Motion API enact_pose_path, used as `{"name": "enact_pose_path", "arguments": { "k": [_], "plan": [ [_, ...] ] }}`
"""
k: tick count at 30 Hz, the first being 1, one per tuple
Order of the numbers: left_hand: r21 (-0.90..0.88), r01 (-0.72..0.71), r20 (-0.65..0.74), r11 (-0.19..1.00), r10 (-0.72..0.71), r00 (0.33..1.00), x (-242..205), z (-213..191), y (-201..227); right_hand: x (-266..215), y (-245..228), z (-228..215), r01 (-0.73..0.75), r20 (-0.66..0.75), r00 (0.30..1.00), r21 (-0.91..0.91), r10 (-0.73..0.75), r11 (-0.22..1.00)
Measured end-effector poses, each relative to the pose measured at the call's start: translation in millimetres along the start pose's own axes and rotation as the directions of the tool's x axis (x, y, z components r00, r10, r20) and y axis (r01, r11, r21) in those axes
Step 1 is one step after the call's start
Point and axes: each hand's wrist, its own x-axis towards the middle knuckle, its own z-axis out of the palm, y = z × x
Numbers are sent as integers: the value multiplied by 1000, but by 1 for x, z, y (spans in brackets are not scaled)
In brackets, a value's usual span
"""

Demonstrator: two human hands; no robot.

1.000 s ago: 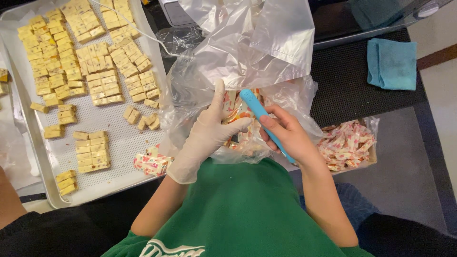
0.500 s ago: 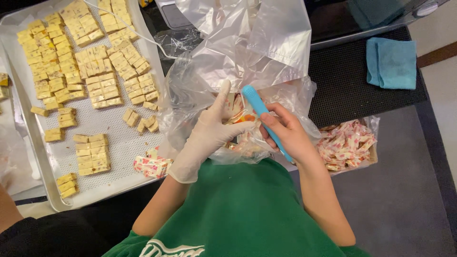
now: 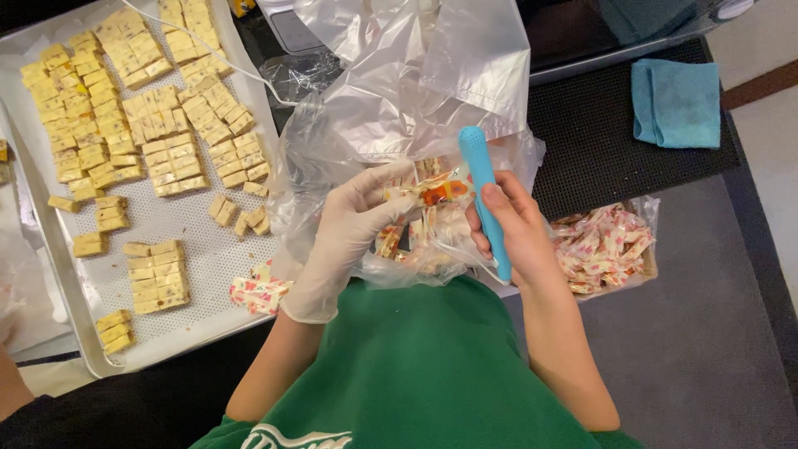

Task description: The person places small pieces of nougat into individual plastic wrappers and uses a handheld heat sealer to seal them.

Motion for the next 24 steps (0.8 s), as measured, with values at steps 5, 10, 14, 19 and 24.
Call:
{"name": "enact_pose_path", "arguments": {
  "k": [5, 10, 14, 19, 24],
  "plan": [
    [4, 0, 9, 1000, 0, 1000, 1, 1, -6, -2, 4, -4, 17, 5, 1000, 16, -17, 1000],
    [17, 0, 11, 1000, 0, 1000, -4, 6, 1, -5, 7, -5, 21, 20, 1000, 70, -23, 997],
    [16, -44, 18, 999, 44, 999, -2, 4, -3, -5, 7, -6, 16, 23, 1000, 87, -18, 996],
    [41, -96, 39, 995, 95, 995, 1, -1, -9, -7, 8, -7, 12, 41, 999, 86, -16, 996],
    [261, -75, 104, 962, 49, 993, -7, 5, 18, -13, 1, 4, -48, 37, 998, -8, 48, 999]
  ]
}}
